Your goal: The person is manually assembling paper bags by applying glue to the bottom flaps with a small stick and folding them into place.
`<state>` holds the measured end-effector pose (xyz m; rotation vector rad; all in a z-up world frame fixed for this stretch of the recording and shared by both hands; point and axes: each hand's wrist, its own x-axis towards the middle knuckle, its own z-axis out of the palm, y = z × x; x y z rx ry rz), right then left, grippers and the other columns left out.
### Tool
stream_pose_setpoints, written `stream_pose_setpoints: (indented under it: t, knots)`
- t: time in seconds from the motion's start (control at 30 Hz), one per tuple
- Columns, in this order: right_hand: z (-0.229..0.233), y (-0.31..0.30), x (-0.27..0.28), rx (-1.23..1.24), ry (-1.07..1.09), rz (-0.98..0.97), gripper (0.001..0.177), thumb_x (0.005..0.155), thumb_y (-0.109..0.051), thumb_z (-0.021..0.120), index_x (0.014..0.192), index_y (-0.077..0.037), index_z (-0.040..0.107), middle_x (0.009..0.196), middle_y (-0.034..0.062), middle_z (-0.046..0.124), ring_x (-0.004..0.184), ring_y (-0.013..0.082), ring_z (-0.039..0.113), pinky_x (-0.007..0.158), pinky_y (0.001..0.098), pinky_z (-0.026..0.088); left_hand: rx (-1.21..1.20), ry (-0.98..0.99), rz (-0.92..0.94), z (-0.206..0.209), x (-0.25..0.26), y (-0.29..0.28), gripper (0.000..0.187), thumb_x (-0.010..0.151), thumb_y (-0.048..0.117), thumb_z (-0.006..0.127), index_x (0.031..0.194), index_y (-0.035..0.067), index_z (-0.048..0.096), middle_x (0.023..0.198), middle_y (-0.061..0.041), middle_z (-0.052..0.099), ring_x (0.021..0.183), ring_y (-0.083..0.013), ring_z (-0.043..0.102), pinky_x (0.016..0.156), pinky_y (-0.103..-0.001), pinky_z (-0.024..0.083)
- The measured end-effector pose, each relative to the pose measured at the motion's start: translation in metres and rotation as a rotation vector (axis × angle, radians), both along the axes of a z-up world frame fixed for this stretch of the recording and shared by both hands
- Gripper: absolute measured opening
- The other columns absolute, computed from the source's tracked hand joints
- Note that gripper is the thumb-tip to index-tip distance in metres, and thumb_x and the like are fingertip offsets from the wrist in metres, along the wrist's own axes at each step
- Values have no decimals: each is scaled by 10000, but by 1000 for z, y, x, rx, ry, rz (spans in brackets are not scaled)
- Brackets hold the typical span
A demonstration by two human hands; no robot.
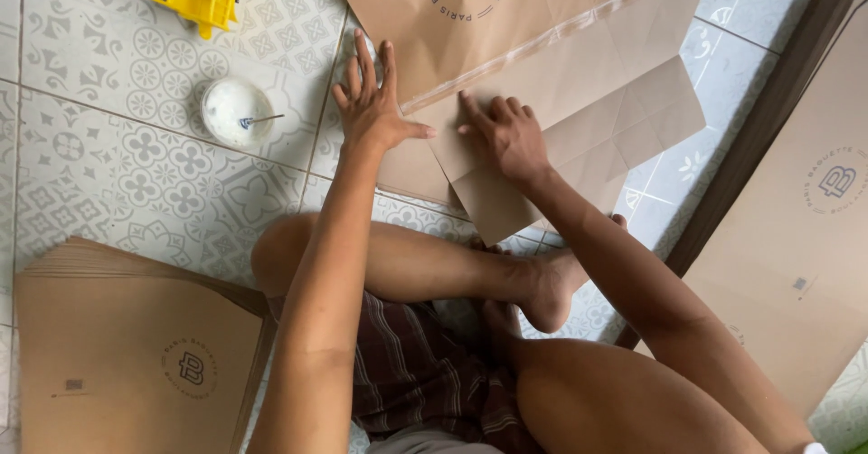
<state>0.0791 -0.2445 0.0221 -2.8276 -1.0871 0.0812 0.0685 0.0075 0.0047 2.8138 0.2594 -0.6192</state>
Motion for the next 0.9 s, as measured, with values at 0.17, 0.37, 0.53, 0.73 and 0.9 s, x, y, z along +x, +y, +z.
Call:
stream_pose_setpoints:
  t: [0.17,0.37,0.53,0.73,0.9]
  knots:
    - [26,-40,2,225,-14,-32,354,1016,-334,675,1331,-176,712,1020,85,552,875,234,537,826,382,448,-66,-62,31,0,-12,-7,1495,603,688,942,1684,186,40,1659,-227,-190,1561,-424,108,1091,-550,229]
    - [14,-171,31,382,-12,-802,613,944,-342,885,1452,-160,595,1340,216,518,1210,463,488,934,596,441,-211,-187,81,36,-59,-40,1119,873,410,844,1676,214,90,1709,-193,31,1559,-353,161,1112,-631,253]
    - [-7,-260,43,296,41,-747,629,1007,-280,890,1500,-91,548,1205,179,649,1048,375,709,864,530,559,-268,-214,26,51,-109,-73,936,871,177,788,1642,238,261,1684,-218,123,1511,-412,245,1028,-678,348]
    - [-7,-279,55,528,459,-873,622,1072,-448,832,1470,-51,566,1274,243,595,1172,393,625,920,529,539,-232,216,-147,45,-141,-80,842,948,325,671,1627,399,179,1090,-112,700,1000,-362,724,808,-529,547]
    - [0,-281,73,524,665,-990,739,1057,-551,842,1566,-193,443,1281,183,622,1193,337,622,983,549,497,-245,198,-177,67,-135,-85,822,969,296,659,1625,408,177,1090,-116,709,983,-348,730,788,-503,584]
